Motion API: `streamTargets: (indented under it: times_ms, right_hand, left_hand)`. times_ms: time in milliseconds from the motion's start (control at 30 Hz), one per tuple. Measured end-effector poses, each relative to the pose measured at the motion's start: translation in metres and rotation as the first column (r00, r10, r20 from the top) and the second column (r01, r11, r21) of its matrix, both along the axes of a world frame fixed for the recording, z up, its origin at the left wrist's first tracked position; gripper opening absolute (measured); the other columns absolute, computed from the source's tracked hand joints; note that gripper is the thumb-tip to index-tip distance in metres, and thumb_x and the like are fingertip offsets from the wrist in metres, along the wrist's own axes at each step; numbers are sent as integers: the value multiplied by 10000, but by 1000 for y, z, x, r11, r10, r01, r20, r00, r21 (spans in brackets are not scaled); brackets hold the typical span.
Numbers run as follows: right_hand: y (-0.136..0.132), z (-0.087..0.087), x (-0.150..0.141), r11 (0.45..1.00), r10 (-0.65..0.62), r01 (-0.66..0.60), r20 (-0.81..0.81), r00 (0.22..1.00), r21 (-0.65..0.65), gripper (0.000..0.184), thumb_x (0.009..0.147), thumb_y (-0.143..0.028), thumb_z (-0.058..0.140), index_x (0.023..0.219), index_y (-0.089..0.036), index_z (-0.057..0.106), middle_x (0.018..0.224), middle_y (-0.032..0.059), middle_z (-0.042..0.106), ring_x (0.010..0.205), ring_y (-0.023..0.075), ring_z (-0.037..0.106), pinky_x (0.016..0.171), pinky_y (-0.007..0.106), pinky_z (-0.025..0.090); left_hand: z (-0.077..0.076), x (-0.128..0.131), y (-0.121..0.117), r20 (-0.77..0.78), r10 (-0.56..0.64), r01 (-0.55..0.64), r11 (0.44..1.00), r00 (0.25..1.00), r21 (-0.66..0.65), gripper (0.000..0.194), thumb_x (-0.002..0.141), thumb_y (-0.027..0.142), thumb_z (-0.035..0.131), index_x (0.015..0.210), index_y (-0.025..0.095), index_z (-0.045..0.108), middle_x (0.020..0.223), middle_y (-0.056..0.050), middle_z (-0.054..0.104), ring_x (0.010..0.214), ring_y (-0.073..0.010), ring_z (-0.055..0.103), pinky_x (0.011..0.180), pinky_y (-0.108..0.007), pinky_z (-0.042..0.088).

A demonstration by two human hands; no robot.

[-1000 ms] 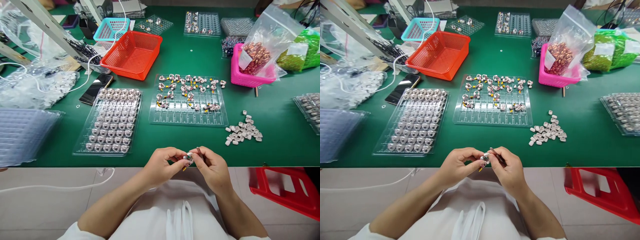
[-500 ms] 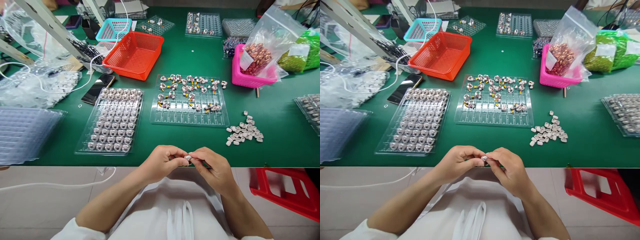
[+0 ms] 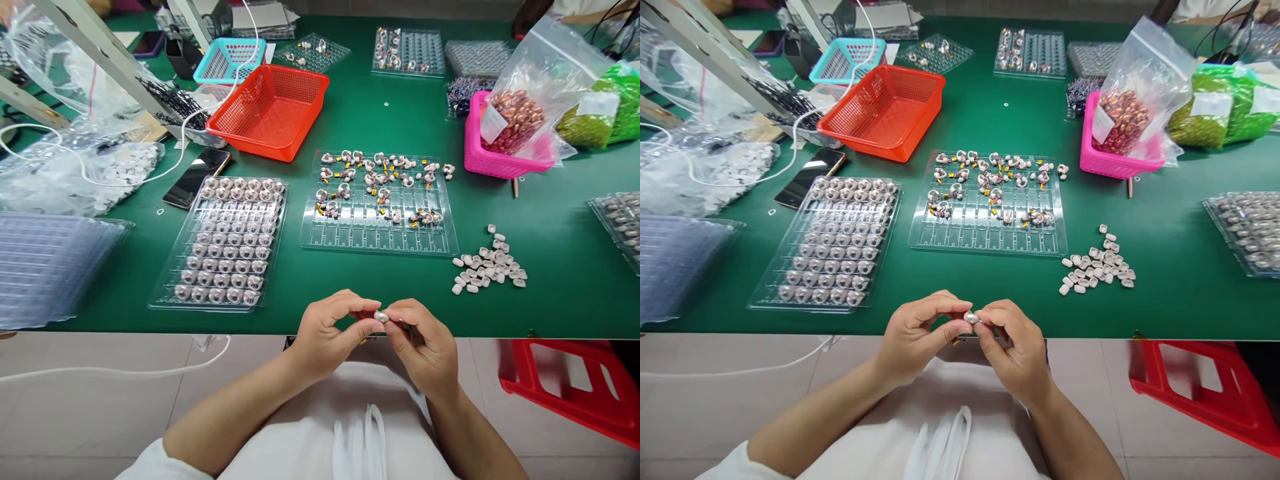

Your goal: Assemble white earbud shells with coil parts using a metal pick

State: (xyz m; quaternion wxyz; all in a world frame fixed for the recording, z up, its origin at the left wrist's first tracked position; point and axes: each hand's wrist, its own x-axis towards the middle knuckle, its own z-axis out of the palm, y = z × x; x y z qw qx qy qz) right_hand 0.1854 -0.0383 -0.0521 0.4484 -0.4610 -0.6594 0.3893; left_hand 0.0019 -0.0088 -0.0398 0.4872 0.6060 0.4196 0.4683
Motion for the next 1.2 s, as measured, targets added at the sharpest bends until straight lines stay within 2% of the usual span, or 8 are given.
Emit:
streamTargets:
  times_ms: [100,267,433,533,667,733,967,1200]
  right_hand:
    - [0,0,-1,999,4,-5,-34,999,-34,284,904,-46,620,1100,-251,640,962,27,646,824,122,602,654,240,475]
    - [2,0,0,997,41,-45,-64,997,-68,284,912,-61,614,1106,-267,641,947,19,646,819,122,596,657,236,472]
    - [8,5,5,979,113,-127,-92,989,-159,269,926,-98,615,1119,-283,648,943,20,642,805,120,593,653,228,476]
    - [10,6,7,967,104,-145,-196,975,-210,226,923,-108,630,1065,-278,677,931,25,628,826,124,594,681,233,490]
    - [9,0,5,939,13,-153,-411,912,-309,193,926,-134,644,1040,-269,722,913,37,617,836,127,593,680,226,497]
    - [8,-3,5,923,-14,-165,-458,889,-347,199,933,-147,640,1060,-266,738,913,49,615,824,130,581,667,232,488]
    - [7,-9,4,929,-14,-145,-424,905,-340,214,949,-150,618,1095,-240,747,919,69,611,790,127,555,642,241,460]
    - [8,-3,0,961,-3,-95,-356,934,-258,251,933,-100,623,1082,-263,743,915,51,632,816,123,584,651,222,477]
  left_hand:
    - [1,-1,-1,7,-26,26,1000,1000,7,144,794,169,749,930,127,731,761,-46,735,705,-91,629,648,-196,534]
    - [2,-5,1,-18,-74,75,992,997,104,207,789,92,732,988,147,722,780,-36,741,729,-92,622,683,-209,526]
    - [1,-5,2,-43,-83,91,970,996,228,315,792,49,711,1086,160,700,824,-19,740,767,-84,624,741,-218,527]
    - [1,-3,2,-80,-66,86,955,995,283,345,797,40,700,1120,160,684,867,-27,742,796,-90,621,754,-227,524]
    - [2,0,2,-106,-41,74,942,994,326,329,811,58,692,1125,153,670,856,-17,732,799,-88,607,746,-223,513]
    - [2,1,2,-116,-25,62,942,993,331,311,815,68,691,1113,151,670,845,-9,730,788,-83,601,739,-216,508]
    - [3,2,1,-152,18,36,937,988,347,278,820,89,691,1088,156,667,845,-5,741,768,-85,610,730,-217,509]
    - [3,2,0,-165,38,26,929,985,369,284,812,90,701,1085,157,665,848,-9,741,752,-88,614,717,-225,515]
